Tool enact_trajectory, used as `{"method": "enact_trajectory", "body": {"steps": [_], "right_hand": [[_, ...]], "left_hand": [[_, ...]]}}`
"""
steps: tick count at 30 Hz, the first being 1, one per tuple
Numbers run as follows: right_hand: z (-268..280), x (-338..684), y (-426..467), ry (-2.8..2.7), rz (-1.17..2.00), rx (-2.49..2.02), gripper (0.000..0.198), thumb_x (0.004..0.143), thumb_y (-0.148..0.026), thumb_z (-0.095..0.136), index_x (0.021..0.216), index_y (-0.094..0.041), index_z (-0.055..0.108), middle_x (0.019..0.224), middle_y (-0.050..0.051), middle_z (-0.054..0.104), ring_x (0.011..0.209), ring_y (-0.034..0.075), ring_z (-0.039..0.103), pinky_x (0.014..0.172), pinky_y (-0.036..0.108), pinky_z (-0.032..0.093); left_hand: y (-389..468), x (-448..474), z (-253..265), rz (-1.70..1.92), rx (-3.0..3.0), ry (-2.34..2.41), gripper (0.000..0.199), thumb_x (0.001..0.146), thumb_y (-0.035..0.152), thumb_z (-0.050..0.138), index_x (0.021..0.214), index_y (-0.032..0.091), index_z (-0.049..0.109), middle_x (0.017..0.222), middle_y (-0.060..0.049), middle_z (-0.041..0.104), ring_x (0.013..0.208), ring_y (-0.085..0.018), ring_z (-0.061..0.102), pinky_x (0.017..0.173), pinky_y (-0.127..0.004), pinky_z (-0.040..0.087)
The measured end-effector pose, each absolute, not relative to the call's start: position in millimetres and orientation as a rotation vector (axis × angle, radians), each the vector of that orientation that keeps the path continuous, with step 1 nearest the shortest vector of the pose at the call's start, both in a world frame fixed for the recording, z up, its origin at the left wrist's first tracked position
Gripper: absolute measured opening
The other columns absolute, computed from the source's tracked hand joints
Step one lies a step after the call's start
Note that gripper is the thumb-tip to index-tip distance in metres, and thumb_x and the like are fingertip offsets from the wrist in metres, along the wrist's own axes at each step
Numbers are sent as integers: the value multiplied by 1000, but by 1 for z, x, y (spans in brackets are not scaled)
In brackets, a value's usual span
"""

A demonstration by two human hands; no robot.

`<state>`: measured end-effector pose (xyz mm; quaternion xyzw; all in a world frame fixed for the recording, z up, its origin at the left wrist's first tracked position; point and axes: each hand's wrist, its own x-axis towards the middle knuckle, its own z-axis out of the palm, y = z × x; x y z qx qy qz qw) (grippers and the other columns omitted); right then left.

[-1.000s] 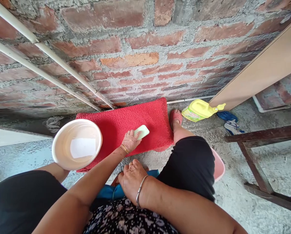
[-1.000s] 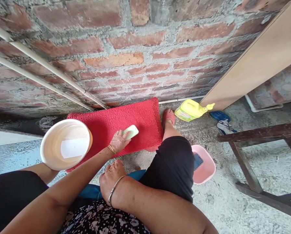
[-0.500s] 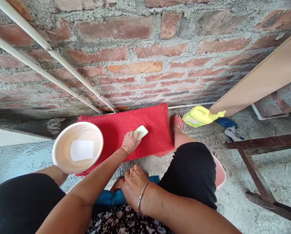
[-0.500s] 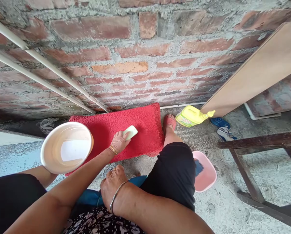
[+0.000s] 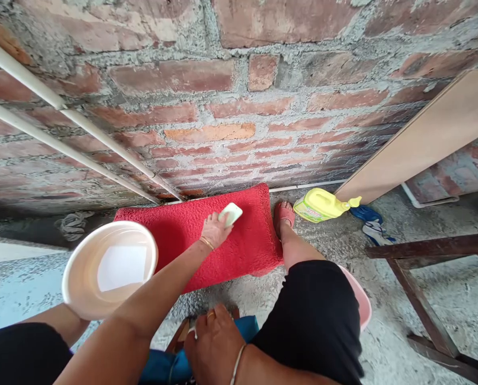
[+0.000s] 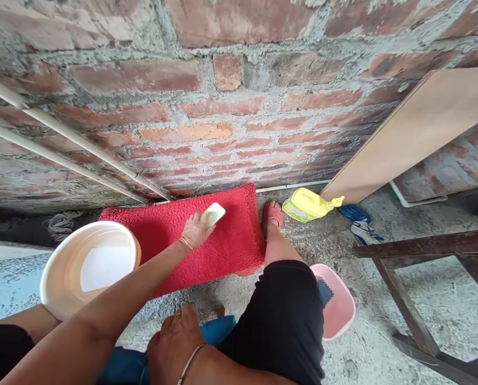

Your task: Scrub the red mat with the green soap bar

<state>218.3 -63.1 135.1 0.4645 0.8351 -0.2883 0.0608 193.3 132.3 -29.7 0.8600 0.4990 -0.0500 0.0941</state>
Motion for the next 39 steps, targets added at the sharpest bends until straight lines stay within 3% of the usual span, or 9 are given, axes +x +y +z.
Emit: {"method": "enact_trajectory", "body": {"steps": [4,7,11,16,21,26,29,35,39], "right_hand": [[145,227,-50,2451,-919,1330,24,83,-24,50,95,-12,68,86,17,66,86,27,61,81,47,43],[146,233,-47,2460,-933,1347,25,83,-23,49,94,-11,68,86,17,66,85,28,62,78,46,44],[135,233,-55,2598,-873,1390,25,83,-22,49,93,-11,68,88,18,67,82,28,62,77,44,44],[119,227,-66,2662,-823,1393,25,83,-25,49,91,-11,68,93,19,67,84,28,62,76,42,45],[114,226,-69,2677,-830,1365,26,82,-27,51,96,-11,67,95,23,66,85,31,62,78,49,43],[126,228,-60,2564,-901,1372,25,82,-22,51,95,-10,68,86,20,67,78,29,61,70,45,45],[135,230,-55,2499,-923,1355,24,82,-24,51,92,-10,68,82,18,66,78,28,61,69,45,45],[135,229,-62,2553,-874,1462,24,81,-25,51,92,-11,67,84,18,65,82,28,60,77,47,43],[135,225,-66,2546,-879,1422,27,79,-27,53,95,-10,65,80,16,63,80,26,58,77,45,43]], "left_hand": [[177,234,-28,-151,2347,1781,62,83,51,42,137,20,36,115,-19,50,103,-33,49,80,-44,41],[159,252,-33,-248,2404,1690,64,83,48,44,138,18,35,117,-20,49,104,-33,48,82,-45,39],[80,244,-44,-361,2690,1161,58,85,41,41,138,19,37,118,-20,51,105,-32,48,87,-49,35],[28,216,-52,-349,2770,365,54,81,50,47,132,32,45,125,-14,50,109,-30,46,93,-52,30],[107,238,-34,-249,2684,1060,57,83,48,42,135,24,41,117,-16,50,106,-32,46,87,-47,36],[171,278,-25,-234,2401,1606,63,83,49,42,137,17,37,118,-20,48,105,-34,47,82,-46,39],[148,284,-29,-296,2486,1467,61,82,46,44,136,17,39,119,-20,48,106,-34,46,84,-48,38],[40,225,-45,-417,2697,513,56,79,48,51,132,29,46,125,-12,50,111,-31,45,95,-52,31],[19,159,-47,-345,2635,682,59,79,54,49,133,32,43,125,-11,50,109,-29,47,94,-49,35]]}}
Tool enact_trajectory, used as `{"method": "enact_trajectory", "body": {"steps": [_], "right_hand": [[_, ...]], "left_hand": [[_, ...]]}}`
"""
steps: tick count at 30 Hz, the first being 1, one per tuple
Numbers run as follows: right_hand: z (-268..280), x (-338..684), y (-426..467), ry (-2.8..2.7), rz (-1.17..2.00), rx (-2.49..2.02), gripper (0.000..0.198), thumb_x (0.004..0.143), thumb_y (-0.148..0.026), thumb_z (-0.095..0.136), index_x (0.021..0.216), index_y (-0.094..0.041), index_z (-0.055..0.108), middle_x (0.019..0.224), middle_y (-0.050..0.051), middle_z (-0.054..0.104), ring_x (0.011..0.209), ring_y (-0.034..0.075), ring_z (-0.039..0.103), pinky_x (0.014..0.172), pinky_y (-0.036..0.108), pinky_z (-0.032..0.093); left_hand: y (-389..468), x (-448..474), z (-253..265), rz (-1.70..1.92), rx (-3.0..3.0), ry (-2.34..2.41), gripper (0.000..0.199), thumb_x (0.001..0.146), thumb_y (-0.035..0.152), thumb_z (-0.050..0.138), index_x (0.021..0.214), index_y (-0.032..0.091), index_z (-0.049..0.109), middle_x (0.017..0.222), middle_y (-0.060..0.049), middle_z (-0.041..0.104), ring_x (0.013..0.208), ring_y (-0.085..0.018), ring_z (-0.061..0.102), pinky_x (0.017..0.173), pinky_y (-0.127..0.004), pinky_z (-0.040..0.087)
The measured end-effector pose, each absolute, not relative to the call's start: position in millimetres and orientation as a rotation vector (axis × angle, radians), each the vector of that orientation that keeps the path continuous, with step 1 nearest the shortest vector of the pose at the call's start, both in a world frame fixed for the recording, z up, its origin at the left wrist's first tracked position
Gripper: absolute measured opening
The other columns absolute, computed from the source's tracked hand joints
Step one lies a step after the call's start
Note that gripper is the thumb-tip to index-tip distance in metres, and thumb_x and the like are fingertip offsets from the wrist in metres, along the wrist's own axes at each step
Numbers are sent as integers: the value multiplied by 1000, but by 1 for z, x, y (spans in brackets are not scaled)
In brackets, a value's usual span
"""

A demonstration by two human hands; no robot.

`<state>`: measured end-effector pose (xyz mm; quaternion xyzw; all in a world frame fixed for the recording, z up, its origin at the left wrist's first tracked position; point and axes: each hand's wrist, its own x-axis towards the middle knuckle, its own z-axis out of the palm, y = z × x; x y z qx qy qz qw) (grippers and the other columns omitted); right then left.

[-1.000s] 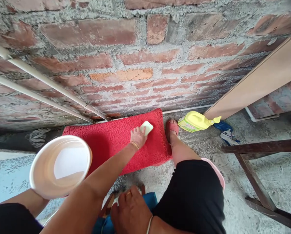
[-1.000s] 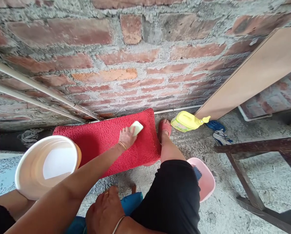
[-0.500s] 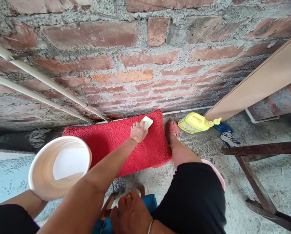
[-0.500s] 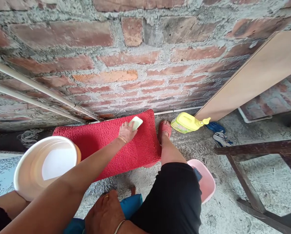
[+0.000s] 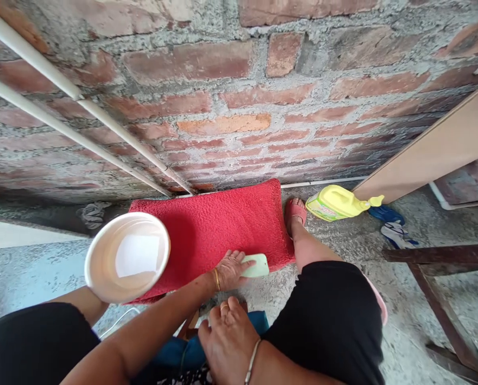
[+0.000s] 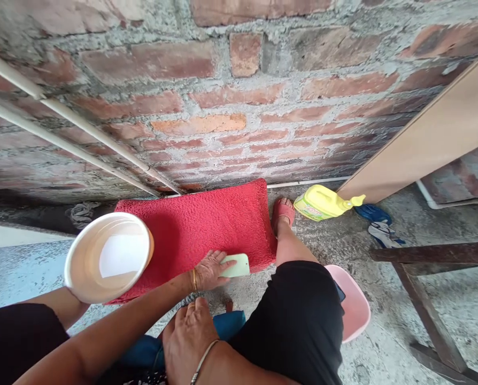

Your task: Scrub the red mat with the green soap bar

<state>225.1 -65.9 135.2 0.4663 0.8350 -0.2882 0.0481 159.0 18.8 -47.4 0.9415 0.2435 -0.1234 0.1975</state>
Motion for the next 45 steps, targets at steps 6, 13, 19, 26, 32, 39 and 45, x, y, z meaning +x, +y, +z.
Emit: {"method": "enact_trajectory", "body": {"steps": [6,13,19,26,32,39,45], "right_hand": [[136,220,-67,2494,-883,1404,22,78,-25,53,91,-12,65,88,17,63,89,27,57,87,47,39],[139,219,-59,2422,-865,1273,35,71,-28,62,101,-10,62,99,19,61,97,29,56,93,49,36],[138,214,-60,2410,-867,1313,25,77,-20,53,98,-11,63,94,18,62,95,26,57,91,47,37],[138,216,-64,2430,-926,1337,25,77,-22,54,98,-11,63,92,18,62,94,27,57,91,48,37],[143,222,-57,2380,-959,1380,24,81,-23,52,98,-13,64,94,16,63,94,27,58,90,45,38],[142,223,-58,2443,-906,1453,20,81,-19,50,92,-13,66,89,16,64,89,26,58,87,43,39],[147,225,-61,2439,-878,1367,23,82,-21,48,96,-12,64,89,15,62,88,26,56,84,43,39]], "left_hand": [[91,90,-33,-40,2237,1842,55,84,49,44,129,18,45,103,-13,58,94,-24,55,86,-38,43],[128,99,-34,-54,1816,2283,60,84,50,42,131,12,41,103,-18,58,90,-27,59,77,-39,45],[23,127,-53,-462,2548,1163,60,79,48,52,134,25,42,122,-17,50,109,-31,50,88,-46,41],[40,121,-41,-300,2516,1090,61,80,52,49,134,25,41,121,-13,49,110,-28,47,96,-45,37],[164,147,-20,-61,1980,2027,63,83,52,44,136,20,36,114,-15,50,101,-27,52,87,-40,41],[127,189,-30,-245,2198,1767,63,81,48,46,137,22,35,120,-16,46,105,-30,47,82,-39,41],[10,172,-41,-492,2607,706,57,80,48,48,134,30,41,123,-12,48,109,-29,44,91,-44,36]]}}
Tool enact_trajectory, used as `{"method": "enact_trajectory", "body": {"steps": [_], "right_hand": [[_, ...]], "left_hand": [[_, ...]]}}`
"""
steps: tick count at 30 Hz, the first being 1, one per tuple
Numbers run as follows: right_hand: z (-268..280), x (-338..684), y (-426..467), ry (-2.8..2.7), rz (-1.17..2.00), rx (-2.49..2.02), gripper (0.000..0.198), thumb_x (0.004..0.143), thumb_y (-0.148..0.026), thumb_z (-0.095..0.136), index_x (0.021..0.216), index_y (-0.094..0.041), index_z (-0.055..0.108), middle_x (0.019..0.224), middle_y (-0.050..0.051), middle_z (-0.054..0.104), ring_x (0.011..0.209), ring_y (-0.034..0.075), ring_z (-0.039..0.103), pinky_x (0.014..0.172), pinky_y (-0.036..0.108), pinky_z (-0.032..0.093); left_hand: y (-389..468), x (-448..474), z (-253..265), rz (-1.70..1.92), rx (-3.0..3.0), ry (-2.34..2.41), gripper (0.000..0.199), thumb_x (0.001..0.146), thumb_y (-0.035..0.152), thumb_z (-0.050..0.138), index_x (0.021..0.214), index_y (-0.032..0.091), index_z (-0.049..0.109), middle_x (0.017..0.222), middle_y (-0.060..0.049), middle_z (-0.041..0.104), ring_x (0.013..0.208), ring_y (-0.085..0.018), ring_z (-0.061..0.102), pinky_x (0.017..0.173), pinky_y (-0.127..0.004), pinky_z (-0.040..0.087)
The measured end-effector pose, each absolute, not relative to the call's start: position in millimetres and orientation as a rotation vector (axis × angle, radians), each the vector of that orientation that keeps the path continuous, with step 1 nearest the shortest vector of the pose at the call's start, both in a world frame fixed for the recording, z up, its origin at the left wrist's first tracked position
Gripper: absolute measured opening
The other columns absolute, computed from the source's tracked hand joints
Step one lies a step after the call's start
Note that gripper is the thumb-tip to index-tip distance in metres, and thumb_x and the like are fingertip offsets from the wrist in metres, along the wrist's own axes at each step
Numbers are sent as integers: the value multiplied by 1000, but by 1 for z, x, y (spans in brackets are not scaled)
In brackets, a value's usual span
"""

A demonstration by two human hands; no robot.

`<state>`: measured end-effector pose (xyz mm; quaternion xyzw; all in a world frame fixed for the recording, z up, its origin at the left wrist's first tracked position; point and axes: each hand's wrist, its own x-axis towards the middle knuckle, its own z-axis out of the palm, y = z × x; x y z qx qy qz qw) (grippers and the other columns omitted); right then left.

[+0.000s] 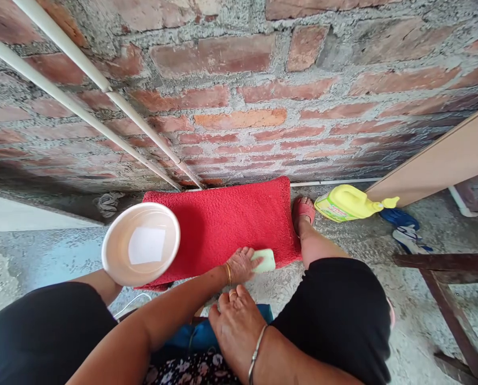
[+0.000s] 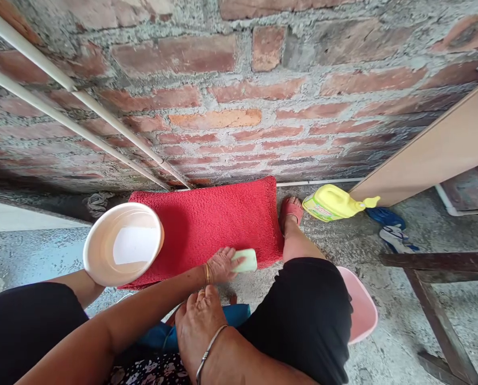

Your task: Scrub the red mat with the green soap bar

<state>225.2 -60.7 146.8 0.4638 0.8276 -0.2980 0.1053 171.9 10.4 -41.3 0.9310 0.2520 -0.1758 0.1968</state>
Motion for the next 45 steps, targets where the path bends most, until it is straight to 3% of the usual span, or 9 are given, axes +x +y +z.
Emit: {"method": "enact_trajectory", "body": {"steps": [3,7,13,17,23,28,36,40,45], "right_hand": [[147,226,-63,2447,-900,1360,22,82,-22,49,95,-12,64,88,15,62,88,26,56,83,43,40],[143,227,-65,2483,-917,1447,22,82,-20,49,94,-11,65,87,16,63,88,26,58,85,44,39],[143,226,-59,2403,-912,1449,25,81,-24,53,98,-12,67,92,17,65,91,29,59,84,45,40],[146,225,-54,2369,-922,1421,26,82,-25,52,98,-12,67,90,17,65,87,27,59,81,44,41],[142,223,-60,2459,-897,1419,23,80,-25,53,93,-11,66,87,16,64,88,25,58,84,44,40],[141,221,-61,2462,-816,1312,37,66,-34,66,94,-10,65,98,19,63,101,33,55,92,50,35],[144,221,-57,2430,-918,1251,44,55,-30,76,93,-10,65,89,16,63,90,26,58,85,44,39],[146,224,-54,2404,-900,1301,33,63,-27,70,91,-12,64,88,16,63,93,28,57,82,44,39],[146,226,-56,2417,-916,1310,32,67,-30,67,93,-12,64,91,16,62,92,26,57,83,43,39]], "left_hand": [[15,157,-41,-479,2628,568,56,79,50,50,132,33,44,122,-10,49,107,-27,45,93,-44,34],[88,158,-29,-264,2531,1214,61,80,49,48,134,23,40,116,-13,49,104,-28,47,90,-42,38],[186,200,-18,-159,1961,1952,64,82,54,41,138,23,32,119,-15,48,106,-29,49,86,-39,40],[163,235,-19,-317,2129,1806,64,80,51,44,137,23,33,125,-16,44,110,-30,45,87,-42,38],[25,225,-23,-485,2560,1073,57,82,44,45,136,26,38,122,-13,49,109,-28,44,94,-48,31],[-43,173,-38,-705,2426,792,63,74,50,58,133,34,43,129,-11,49,114,-31,45,97,-50,30],[48,169,-15,-351,2409,1332,63,81,55,44,136,24,38,115,-13,52,103,-28,51,86,-40,40],[84,196,-18,-268,2197,1704,64,83,54,40,137,19,34,114,-14,51,102,-27,51,83,-38,41],[44,210,-32,-374,2438,1434,61,83,47,44,138,22,36,121,-17,49,107,-31,48,87,-44,37]]}}
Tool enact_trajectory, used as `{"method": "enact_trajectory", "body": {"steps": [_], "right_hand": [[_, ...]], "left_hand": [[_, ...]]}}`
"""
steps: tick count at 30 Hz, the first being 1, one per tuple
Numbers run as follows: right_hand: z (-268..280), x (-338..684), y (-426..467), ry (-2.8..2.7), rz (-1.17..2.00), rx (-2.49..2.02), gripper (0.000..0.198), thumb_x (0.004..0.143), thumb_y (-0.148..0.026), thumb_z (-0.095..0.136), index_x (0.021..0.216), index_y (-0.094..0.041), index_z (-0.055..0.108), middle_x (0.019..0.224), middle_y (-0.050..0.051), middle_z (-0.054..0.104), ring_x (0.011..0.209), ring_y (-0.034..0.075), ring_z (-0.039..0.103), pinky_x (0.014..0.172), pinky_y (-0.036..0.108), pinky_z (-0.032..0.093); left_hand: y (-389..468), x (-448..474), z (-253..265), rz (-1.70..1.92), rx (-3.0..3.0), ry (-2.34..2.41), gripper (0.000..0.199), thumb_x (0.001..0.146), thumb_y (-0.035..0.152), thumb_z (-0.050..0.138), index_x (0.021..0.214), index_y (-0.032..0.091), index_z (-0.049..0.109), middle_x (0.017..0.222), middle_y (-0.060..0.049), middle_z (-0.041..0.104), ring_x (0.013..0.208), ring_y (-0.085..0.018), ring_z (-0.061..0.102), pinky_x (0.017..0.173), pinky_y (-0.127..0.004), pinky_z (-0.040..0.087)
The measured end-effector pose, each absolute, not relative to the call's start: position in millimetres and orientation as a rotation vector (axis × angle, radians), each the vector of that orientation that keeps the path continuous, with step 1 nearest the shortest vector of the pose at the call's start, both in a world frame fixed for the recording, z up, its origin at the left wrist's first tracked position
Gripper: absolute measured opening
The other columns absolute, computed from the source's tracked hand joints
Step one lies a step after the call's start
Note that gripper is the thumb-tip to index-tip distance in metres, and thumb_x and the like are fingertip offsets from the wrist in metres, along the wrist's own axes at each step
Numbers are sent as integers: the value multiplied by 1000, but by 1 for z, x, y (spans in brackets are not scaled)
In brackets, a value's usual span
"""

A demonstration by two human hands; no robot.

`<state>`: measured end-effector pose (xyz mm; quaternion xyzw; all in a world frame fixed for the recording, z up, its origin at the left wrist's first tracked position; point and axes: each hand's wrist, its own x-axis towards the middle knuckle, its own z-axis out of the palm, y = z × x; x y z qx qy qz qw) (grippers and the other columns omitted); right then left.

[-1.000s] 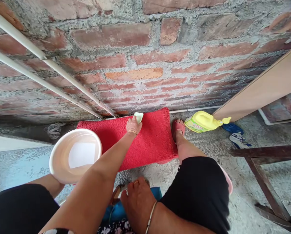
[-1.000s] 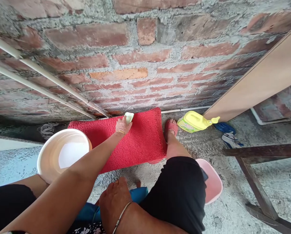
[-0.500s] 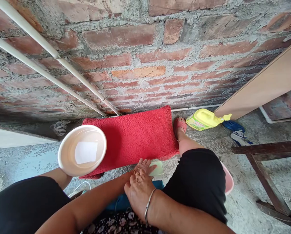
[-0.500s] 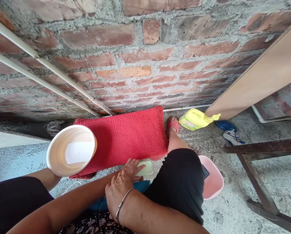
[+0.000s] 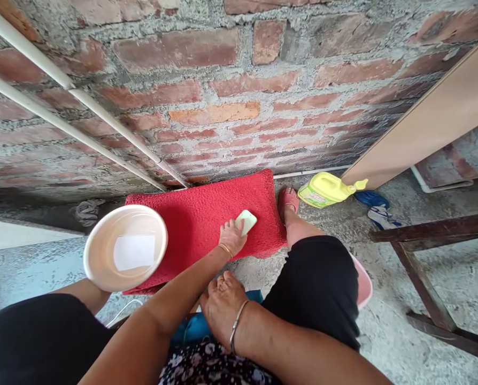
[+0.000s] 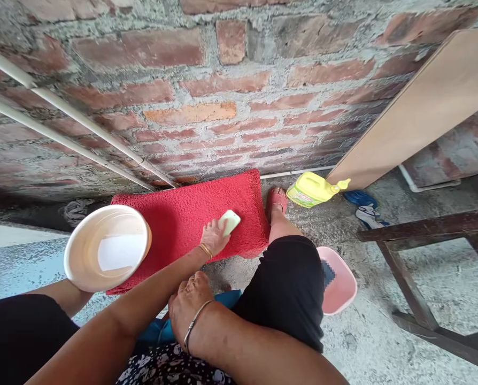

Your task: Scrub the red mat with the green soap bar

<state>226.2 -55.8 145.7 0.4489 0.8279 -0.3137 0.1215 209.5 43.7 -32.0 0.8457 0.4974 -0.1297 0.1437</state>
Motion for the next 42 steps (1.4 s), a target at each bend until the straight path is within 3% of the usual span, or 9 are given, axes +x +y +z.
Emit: {"method": "enact_trajectory", "body": {"steps": [4,7,11,15,19,27,31,35,42], "right_hand": [[145,228,-60,2477,-893,1301,31,66,-29,66,91,-11,64,92,15,64,93,26,57,89,47,35],[144,228,-62,2478,-871,1310,29,68,-28,64,91,-11,64,94,16,64,95,28,57,89,47,35],[145,227,-64,2489,-874,1333,23,71,-26,61,88,-11,65,88,14,64,90,26,58,85,44,38],[149,226,-62,2499,-828,1287,27,68,-26,63,91,-12,64,87,14,62,87,25,57,82,42,39],[148,223,-61,2488,-805,1253,26,69,-25,62,93,-13,64,88,13,62,87,24,57,84,42,39],[137,215,-69,2486,-823,1257,27,73,-22,57,96,-9,64,94,18,63,94,25,57,90,45,35],[140,211,-74,2509,-814,1222,29,70,-27,61,94,-11,65,92,16,62,92,26,57,90,45,37],[138,213,-77,2554,-753,1291,22,80,-24,52,93,-13,66,90,15,64,91,25,58,89,45,40],[119,232,-82,2669,-757,1467,24,84,-20,49,100,-17,65,90,13,67,85,25,60,84,45,44]], "left_hand": [[-12,193,-39,-581,2559,857,59,79,43,53,135,31,40,130,-11,48,116,-29,43,96,-48,32],[-29,168,-40,-768,2417,690,45,80,41,54,125,39,51,129,-3,52,118,-25,45,101,-46,30],[-6,120,-28,-589,2394,1023,49,80,47,52,127,33,50,120,-8,55,108,-25,51,94,-40,38],[39,75,-15,-294,2291,1698,58,82,50,46,132,21,43,106,-12,55,98,-24,54,89,-37,41],[46,60,-17,-347,2170,1959,61,83,48,44,134,14,40,105,-15,54,96,-26,54,88,-38,42],[-40,64,-19,-601,2384,1067,52,77,46,54,127,32,49,117,-11,52,105,-29,51,88,-43,42],[8,70,0,-393,2351,1312,54,79,52,51,126,27,50,110,-9,53,99,-25,53,89,-38,42],[86,95,10,-182,2207,1737,53,82,49,48,127,21,50,100,-9,53,93,-22,54,90,-35,41],[165,169,5,-88,2074,1871,55,81,49,48,130,25,45,107,-11,51,98,-25,54,89,-38,40]]}}
